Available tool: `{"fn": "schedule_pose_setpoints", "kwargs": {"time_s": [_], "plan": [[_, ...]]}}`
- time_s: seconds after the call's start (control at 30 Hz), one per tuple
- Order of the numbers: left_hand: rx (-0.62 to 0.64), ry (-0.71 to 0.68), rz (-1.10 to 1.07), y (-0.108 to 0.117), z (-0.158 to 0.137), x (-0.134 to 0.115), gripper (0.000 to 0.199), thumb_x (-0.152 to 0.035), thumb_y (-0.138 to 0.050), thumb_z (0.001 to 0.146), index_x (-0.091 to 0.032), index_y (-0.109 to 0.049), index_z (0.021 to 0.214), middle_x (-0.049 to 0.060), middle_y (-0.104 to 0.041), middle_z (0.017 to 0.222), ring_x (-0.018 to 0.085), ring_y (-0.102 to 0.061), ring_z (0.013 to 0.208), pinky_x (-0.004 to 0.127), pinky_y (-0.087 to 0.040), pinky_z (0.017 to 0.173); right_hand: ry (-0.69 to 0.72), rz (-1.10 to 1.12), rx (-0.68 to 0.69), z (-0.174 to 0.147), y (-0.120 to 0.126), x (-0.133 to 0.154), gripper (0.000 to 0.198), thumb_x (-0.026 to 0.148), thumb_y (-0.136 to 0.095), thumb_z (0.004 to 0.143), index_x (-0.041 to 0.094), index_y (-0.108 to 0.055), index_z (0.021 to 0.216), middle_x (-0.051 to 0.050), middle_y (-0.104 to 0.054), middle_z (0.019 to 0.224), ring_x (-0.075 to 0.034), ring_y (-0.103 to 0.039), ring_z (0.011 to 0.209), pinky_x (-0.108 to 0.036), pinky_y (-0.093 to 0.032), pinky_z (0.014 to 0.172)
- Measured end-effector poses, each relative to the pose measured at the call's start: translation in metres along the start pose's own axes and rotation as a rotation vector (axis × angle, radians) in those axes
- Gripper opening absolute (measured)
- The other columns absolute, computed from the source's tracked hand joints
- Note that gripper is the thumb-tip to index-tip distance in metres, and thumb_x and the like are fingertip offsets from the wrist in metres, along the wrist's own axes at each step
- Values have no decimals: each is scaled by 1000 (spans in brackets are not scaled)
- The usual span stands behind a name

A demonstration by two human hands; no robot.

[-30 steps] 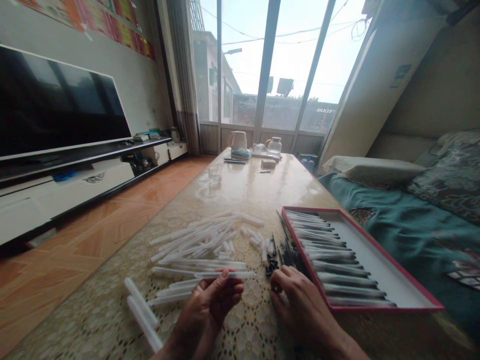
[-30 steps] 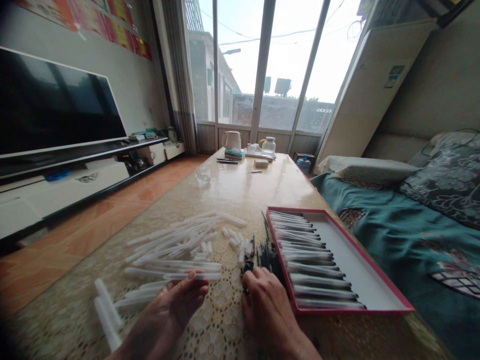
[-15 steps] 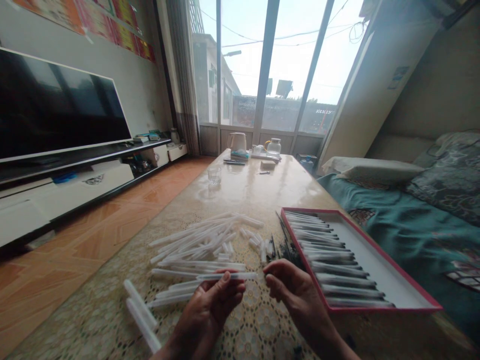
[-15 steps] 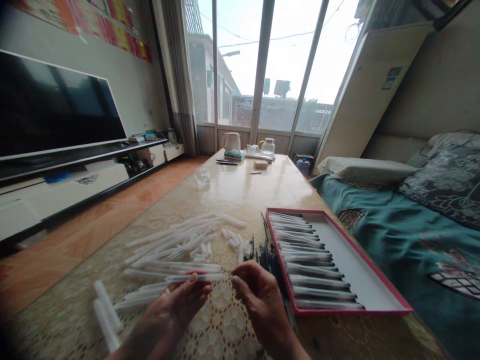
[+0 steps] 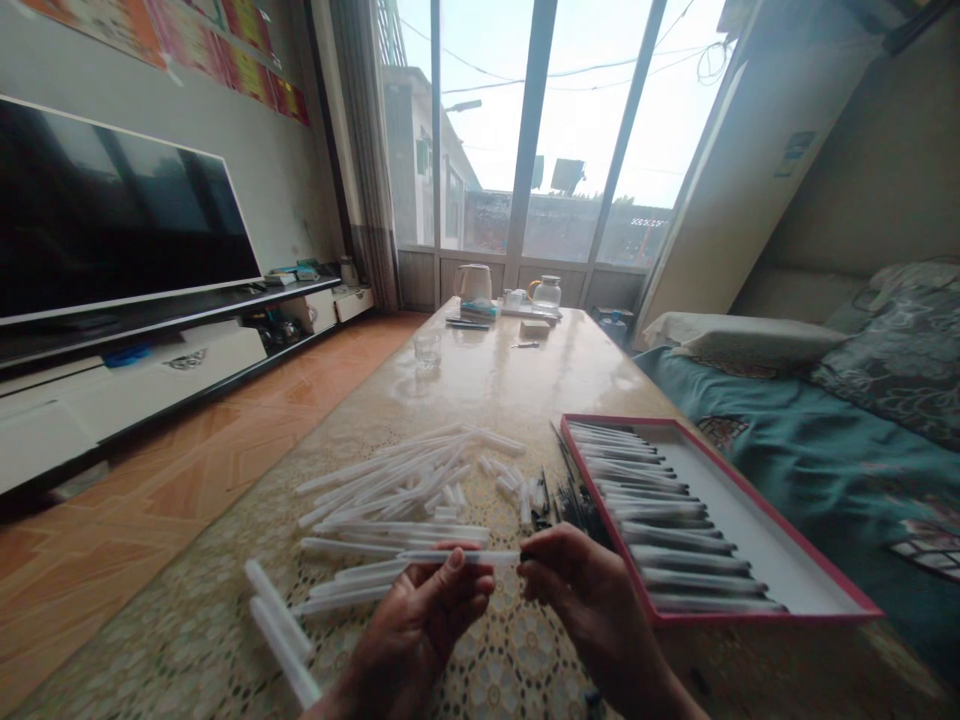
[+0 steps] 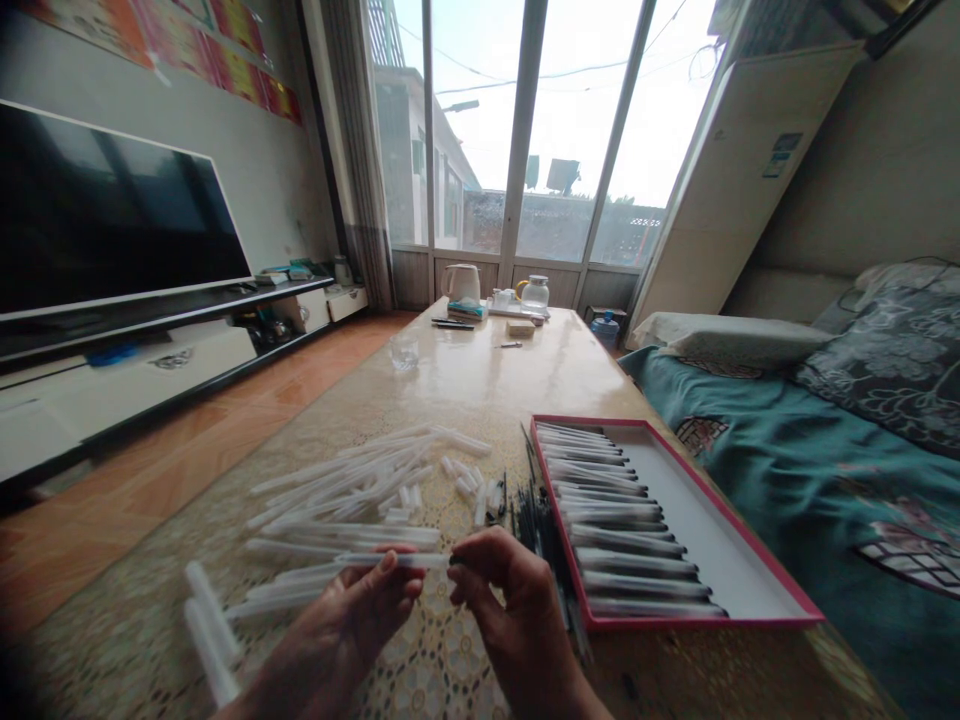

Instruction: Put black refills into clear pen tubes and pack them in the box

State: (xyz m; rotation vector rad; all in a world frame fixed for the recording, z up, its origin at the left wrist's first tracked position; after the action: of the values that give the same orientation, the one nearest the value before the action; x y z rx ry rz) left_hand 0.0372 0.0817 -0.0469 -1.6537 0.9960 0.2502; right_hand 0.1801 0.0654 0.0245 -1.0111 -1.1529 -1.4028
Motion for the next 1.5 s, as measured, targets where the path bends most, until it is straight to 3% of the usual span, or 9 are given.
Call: {"fn": "schedule_pose_setpoints", "kwargs": {"time_s": [0.43,0.67,0.8,0.93,1.13,1.23,1.37,1.5], "plan": [[37,-32,16,0,2,-1,12,-18,-67,74,-13,-67,85,7,-73,75,17,-68,71,28,-52,73,-70,78,-15,0,-1,-9,16,31,-65,78,16,-61,82,1,-60,65,-11,-58,59,-21,-46,56],[62,-72,94,0,5,-2,12,-21,-67,75,-14,-67,85,8,-74,73,15,-68,70,26,-52,69,-131,102,-56,-2,-4,-23,34,49,-64,74,15,-61,78,-1,-62,59,-12,-57,50,-21,-43,46],[78,-92,158,-2,5,-4,14,-23,-68,74,-14,-68,84,7,-74,71,16,-68,68,26,-52,67,-124,-43,-45,-3,-5,-34,40,54,-52,80,16,-53,69,0,-57,55,-8,-50,41,-18,-35,38],[90,-94,177,-5,4,-5,14,-23,-70,71,-14,-68,82,7,-74,71,16,-67,65,26,-52,64,-16,-276,2,-2,-6,-33,44,51,-37,89,18,-47,62,4,-44,48,-7,-42,40,-17,-30,39],[34,-86,170,3,7,-3,13,-23,-68,73,-14,-69,83,6,-74,71,15,-68,67,26,-52,67,41,-345,106,1,-11,-20,33,47,-35,90,18,-49,83,1,-58,58,-9,-48,43,-18,-35,43],[32,-89,184,4,7,-3,14,-24,-69,72,-14,-69,83,6,-74,71,15,-68,67,26,-52,68,55,-398,126,0,-13,-18,30,45,-36,91,20,-47,78,1,-59,59,-9,-49,45,-18,-35,46],[33,-114,224,-1,5,-6,19,-28,-73,67,-14,-69,80,6,-73,66,16,-67,62,26,-53,62,63,-442,170,0,-16,-21,41,43,-24,94,20,-42,64,2,-53,48,-10,-51,43,-19,-35,47],[11,-119,210,-2,4,-8,18,-27,-72,68,-14,-69,80,6,-73,66,15,-67,62,25,-53,63,50,-450,174,1,-14,-22,36,45,-28,92,19,-47,77,2,-57,48,-12,-54,44,-19,-36,47]]}}
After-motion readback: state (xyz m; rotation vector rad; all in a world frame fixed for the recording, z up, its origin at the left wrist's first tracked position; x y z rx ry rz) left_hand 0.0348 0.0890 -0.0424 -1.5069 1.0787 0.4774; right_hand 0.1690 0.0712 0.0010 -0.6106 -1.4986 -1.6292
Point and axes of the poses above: each hand's wrist, its own z-axis towards the middle knuckle, its own y-axis out of the back of the hand, x = y × z, the point moved 9 cm from there along z, towards the middle knuckle
